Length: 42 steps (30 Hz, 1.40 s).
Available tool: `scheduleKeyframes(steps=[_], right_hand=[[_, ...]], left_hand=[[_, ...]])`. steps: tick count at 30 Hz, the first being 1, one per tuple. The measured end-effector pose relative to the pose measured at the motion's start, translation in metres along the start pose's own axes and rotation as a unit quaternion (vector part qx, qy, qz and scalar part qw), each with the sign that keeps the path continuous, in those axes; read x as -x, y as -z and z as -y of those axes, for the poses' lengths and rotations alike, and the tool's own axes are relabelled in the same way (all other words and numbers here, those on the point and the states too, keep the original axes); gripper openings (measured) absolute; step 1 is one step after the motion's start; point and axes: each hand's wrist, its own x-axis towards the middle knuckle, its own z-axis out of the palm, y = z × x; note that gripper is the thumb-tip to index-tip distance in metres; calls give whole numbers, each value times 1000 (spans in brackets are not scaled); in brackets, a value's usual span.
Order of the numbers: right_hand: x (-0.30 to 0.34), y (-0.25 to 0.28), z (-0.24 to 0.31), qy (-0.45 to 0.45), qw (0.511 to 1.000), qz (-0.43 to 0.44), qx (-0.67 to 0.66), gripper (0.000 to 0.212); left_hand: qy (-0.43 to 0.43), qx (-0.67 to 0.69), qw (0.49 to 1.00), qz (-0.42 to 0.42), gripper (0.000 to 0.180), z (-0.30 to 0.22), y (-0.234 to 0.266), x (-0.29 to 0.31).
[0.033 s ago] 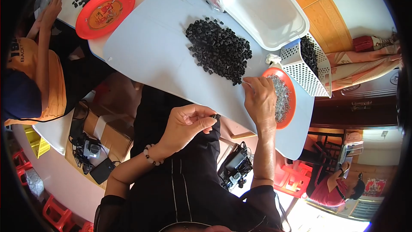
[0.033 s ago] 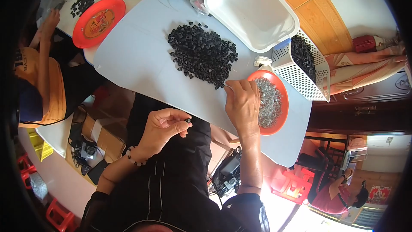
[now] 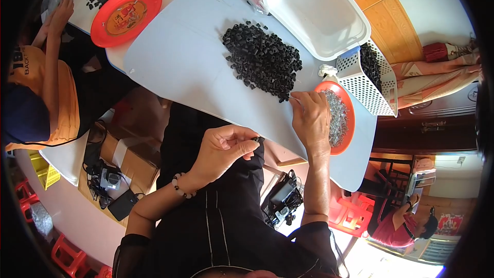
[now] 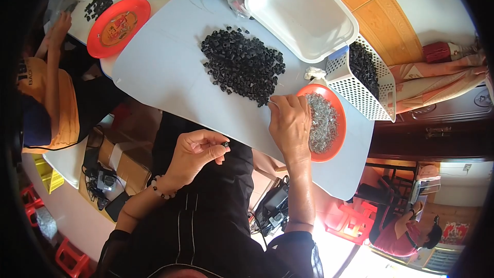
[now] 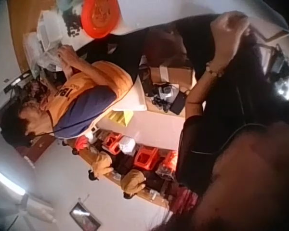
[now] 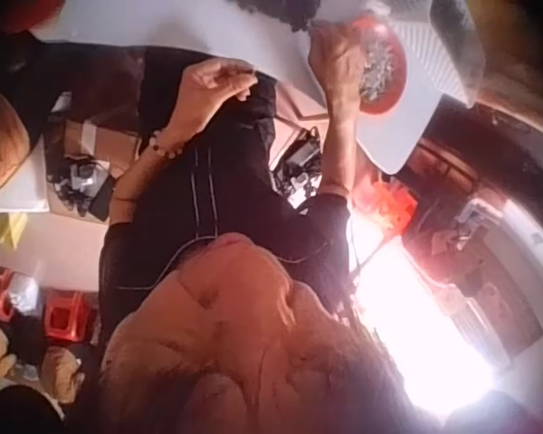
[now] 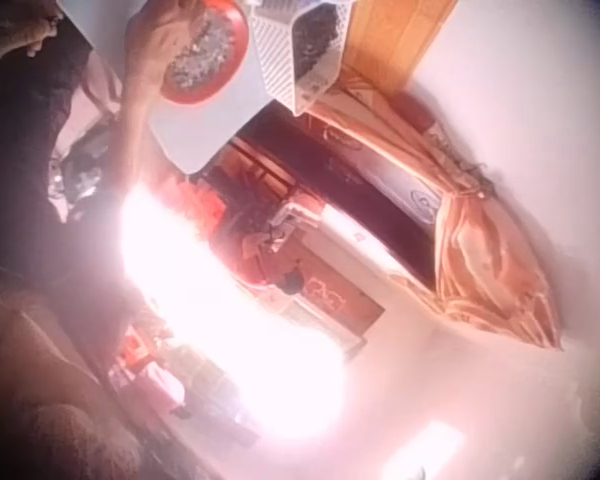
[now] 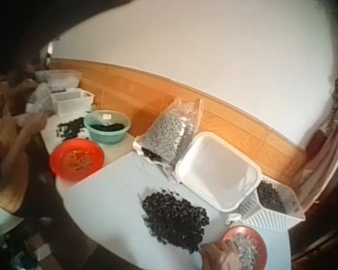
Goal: The person picks up small black plastic components from a pile on the table and metal pieces from a dish by hand, and inserts the metal pieces into the plastic components.
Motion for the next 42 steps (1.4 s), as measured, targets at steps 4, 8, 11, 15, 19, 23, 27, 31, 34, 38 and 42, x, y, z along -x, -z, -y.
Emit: scheduleKeyframes(steps=[4, 8, 11, 15, 19, 23, 27, 31, 34, 38, 42], right_hand=[[-2, -8, 1, -1, 1000, -3, 3, 12], [-1, -11, 0, -12, 1000, -7, -2, 13], [-2, -8, 0, -10, 1000, 3, -25, 13], [4, 8, 7, -162, 956, 43, -241, 15], [22, 17, 19, -217, 771, 86, -593, 12], [37, 12, 31, -190, 674, 132, -701, 16], [41, 11, 43, -187, 613, 167, -749, 15], [44, 10, 44, -205, 616, 197, -734, 15], [44, 13, 46, -211, 621, 198, -728, 14], [44, 16, 50, -230, 625, 207, -717, 13], [44, 16, 51, -231, 631, 216, -708, 12]], left_hand=[[-3, -3, 1000, -5, 17, 3, 2, -1], [8, -9, 1000, -6, 17, 3, 3, -1], [7, -12, 1000, -8, 17, 4, 4, -1], [-30, -11, 999, -11, 20, 3, 3, -2], [-68, -6, 998, -6, 21, 5, 2, 0], [-101, -93, 991, -1, 18, -3, -2, 2], [-161, -189, 968, 14, 18, -8, 0, 3], [-169, -212, 963, 11, 17, -11, -1, 5], [-204, -231, 951, -18, 16, -10, -2, 5], [-227, -272, 935, -14, 16, -13, 0, 5], [-262, -309, 914, -12, 17, -15, 2, 5]])
